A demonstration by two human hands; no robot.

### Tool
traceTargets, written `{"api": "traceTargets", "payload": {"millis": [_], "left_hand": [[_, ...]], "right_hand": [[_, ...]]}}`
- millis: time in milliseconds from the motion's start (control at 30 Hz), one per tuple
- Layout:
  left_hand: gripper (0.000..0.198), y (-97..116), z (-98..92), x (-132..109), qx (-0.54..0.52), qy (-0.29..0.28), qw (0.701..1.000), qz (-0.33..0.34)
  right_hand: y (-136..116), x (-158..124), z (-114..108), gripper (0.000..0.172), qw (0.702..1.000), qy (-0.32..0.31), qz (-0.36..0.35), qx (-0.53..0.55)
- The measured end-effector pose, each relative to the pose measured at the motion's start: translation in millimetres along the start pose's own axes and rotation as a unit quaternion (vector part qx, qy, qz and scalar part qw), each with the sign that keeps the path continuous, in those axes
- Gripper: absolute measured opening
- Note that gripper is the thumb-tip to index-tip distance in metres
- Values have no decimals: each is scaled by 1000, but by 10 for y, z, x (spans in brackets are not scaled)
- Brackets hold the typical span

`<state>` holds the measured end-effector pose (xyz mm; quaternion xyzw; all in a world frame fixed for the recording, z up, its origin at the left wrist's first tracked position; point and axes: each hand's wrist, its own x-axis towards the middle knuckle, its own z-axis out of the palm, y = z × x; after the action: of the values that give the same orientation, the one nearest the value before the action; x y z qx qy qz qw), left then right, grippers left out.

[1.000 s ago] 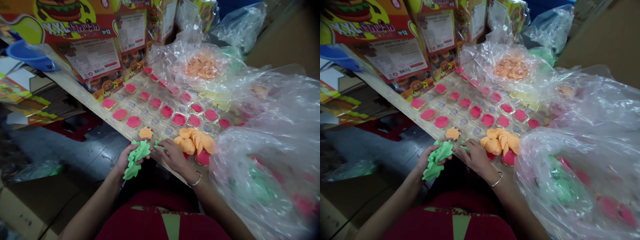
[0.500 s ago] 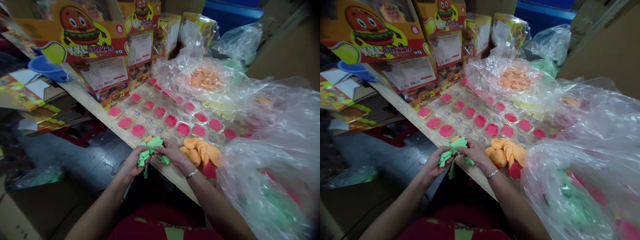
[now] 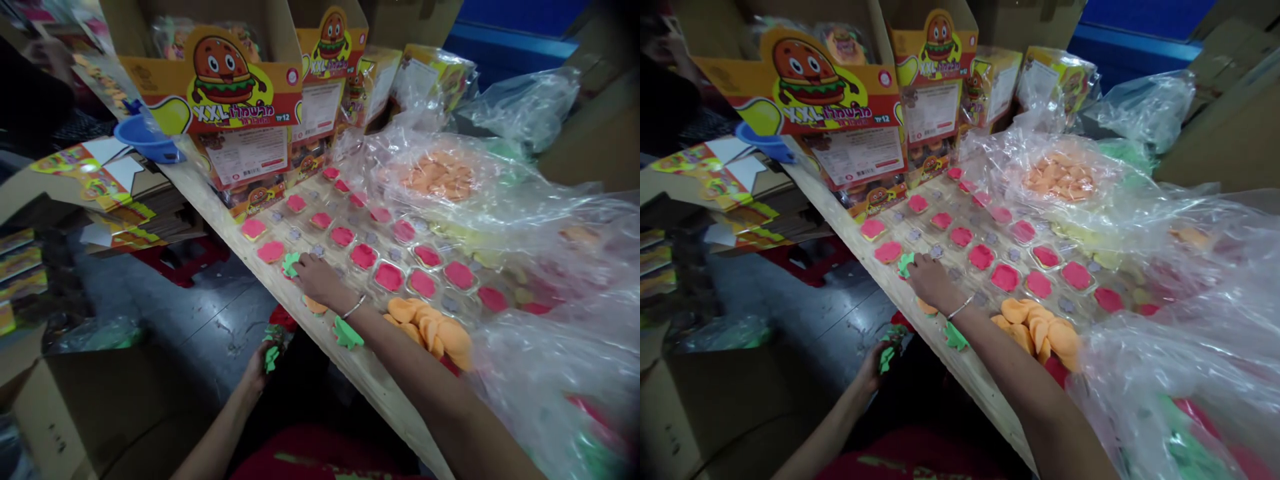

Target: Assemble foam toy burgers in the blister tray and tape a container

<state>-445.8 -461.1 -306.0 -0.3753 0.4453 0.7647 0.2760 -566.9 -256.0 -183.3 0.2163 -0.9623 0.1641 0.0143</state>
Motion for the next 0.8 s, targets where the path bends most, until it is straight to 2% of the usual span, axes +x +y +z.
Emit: {"api": "traceTargets", "payload": {"millis": [67, 133, 300, 400, 467, 567, 733, 800], "left_hand": [[13, -49, -4, 33, 1, -8, 1000, 4], [18, 0, 37, -4, 8, -31, 999, 12], [29, 403, 209, -230, 39, -127, 989, 58], [31, 649, 335, -313, 34, -183, 975, 120], [31, 765, 412, -315, 13, -193, 970, 145], [33, 865, 494, -264, -8, -198, 969, 148], [48, 916, 556, -218, -6, -194, 967, 164], [50, 924, 579, -237, 6, -187, 969, 161]], "right_hand": [[-6, 0, 50, 22, 999, -29, -6, -19], [27, -23, 73, 21, 999, -34, 5, -4], [82, 4, 55, 26, 1000, -12, -1, -2], [56, 67, 39, 19, 997, -43, -33, -54], [44, 95, 34, 17, 995, -56, -38, -69], [35, 109, 30, 20, 997, -44, -34, -53], [-42, 145, 25, 21, 994, -45, -84, -59], [-69, 173, 40, 19, 994, -44, -81, -52]]}}
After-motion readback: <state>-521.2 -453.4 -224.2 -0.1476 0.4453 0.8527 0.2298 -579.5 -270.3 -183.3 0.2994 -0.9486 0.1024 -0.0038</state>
